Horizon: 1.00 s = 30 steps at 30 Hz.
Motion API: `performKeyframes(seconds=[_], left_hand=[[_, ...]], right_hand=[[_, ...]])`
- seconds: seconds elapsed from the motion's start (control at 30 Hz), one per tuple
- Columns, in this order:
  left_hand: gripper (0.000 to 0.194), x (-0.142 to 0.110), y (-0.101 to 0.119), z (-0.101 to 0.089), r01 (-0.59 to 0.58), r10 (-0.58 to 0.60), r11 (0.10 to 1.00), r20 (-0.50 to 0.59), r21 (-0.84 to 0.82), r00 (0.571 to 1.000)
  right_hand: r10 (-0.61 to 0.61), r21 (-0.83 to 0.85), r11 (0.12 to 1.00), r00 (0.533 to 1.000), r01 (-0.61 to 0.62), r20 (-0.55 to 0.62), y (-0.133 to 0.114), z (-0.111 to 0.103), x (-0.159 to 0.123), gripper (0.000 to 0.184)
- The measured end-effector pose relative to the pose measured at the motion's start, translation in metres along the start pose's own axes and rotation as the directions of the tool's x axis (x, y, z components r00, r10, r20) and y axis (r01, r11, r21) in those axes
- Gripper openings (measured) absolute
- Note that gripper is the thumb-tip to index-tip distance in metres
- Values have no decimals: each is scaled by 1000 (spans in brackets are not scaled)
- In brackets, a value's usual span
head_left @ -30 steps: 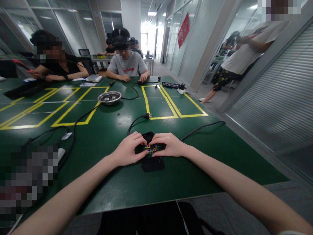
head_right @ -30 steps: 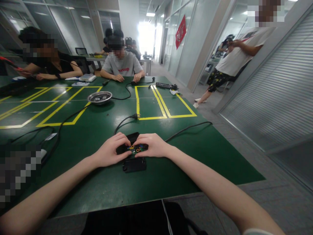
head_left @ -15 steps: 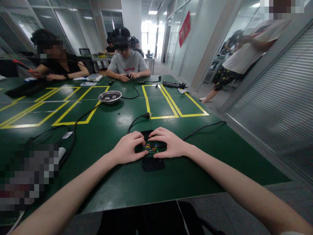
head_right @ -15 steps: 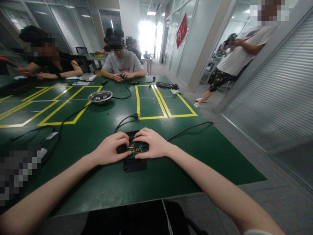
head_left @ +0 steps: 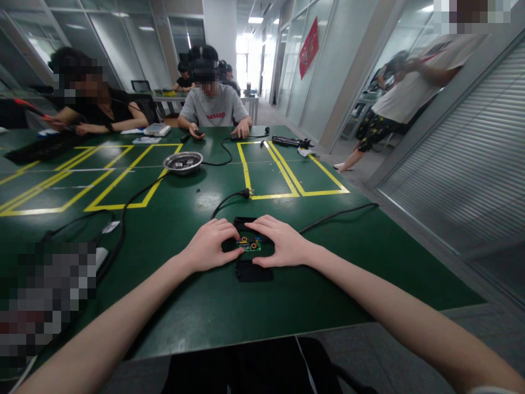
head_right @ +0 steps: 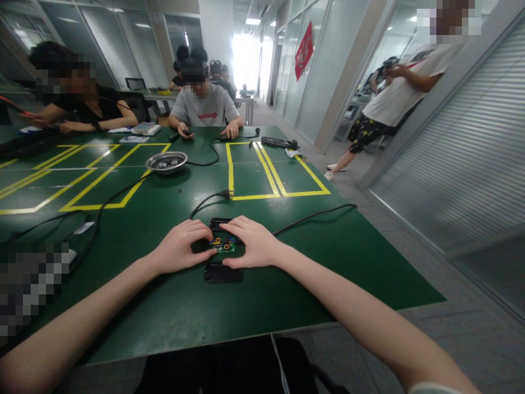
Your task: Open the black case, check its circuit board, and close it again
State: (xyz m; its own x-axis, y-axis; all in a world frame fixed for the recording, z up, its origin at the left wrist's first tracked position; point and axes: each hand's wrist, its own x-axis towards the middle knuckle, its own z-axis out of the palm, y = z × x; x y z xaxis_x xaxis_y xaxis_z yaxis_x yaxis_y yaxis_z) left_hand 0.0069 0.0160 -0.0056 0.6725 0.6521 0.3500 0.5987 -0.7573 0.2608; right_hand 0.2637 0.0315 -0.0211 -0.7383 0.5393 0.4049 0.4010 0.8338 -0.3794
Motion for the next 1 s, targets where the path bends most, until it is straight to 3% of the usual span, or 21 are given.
performKeyframes(seconds=[0.2, 0.53, 0.83, 1.0], left_hand=[[14, 0, -1, 2, 3, -3, 996, -1, -88, 1000], [15, -3, -7, 4, 72, -74, 979, 0, -190, 997], [16, -3, -5, 3, 126, -132, 963, -7, -237, 991], [23, -2, -1, 1, 271, -277, 895, 35, -355, 960]], right_hand=[[40, 29, 999, 999, -40, 15, 3, 0, -1, 76], [-31, -14, 999, 999, 31, -18, 12, 0, 5, 72], [-27, -40, 999, 992, 22, -123, 6, -9, 3, 20], [46, 24, 999, 999, -45, -18, 11, -19, -1, 11]])
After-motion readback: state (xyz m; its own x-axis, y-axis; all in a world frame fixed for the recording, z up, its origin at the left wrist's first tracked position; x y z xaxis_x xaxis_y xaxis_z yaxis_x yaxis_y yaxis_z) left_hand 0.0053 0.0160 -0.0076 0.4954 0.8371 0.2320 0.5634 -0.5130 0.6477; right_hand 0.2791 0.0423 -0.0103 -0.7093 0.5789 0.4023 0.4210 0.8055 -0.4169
